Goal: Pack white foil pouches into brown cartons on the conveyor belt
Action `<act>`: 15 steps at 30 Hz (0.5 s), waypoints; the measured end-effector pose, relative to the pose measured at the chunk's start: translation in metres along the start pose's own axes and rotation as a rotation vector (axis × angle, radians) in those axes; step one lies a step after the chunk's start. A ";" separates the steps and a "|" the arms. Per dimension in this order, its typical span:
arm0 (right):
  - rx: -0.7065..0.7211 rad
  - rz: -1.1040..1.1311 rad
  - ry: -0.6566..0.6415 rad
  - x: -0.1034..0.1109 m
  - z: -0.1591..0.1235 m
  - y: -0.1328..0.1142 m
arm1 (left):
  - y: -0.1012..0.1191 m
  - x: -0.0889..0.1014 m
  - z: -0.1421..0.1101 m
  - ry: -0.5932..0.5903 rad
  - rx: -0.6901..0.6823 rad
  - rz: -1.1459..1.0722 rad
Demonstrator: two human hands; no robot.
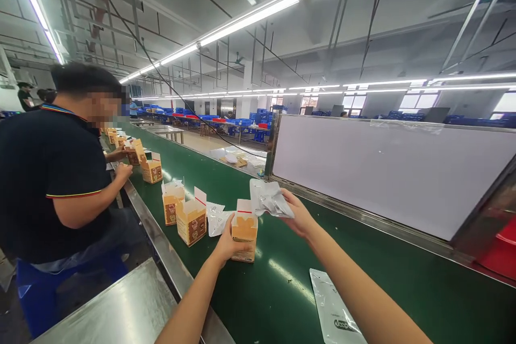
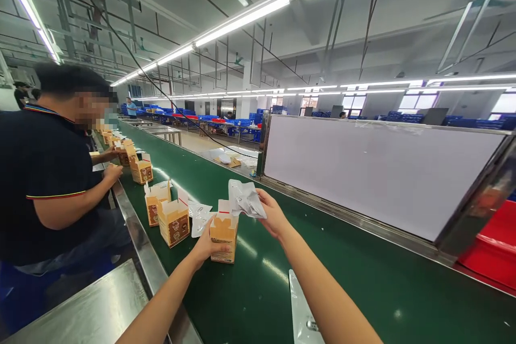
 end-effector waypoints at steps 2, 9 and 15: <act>0.011 -0.110 -0.079 -0.010 0.004 0.002 | -0.004 -0.012 -0.002 -0.056 0.021 -0.009; 0.057 -0.579 -0.378 -0.014 -0.054 -0.026 | 0.001 -0.040 -0.038 -0.019 -0.129 0.134; 0.186 -1.202 -0.455 -0.025 -0.111 -0.044 | 0.022 -0.058 -0.087 0.095 -0.393 0.438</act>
Point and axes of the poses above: each hand's wrist, its own z-axis towards the middle knuckle, its own x-axis out of the back of the hand, y = z × x, the point moved 7 cm from there along z, towards the middle knuckle, and after that the axes turned 4 degrees about y, right-handed, at the moved point
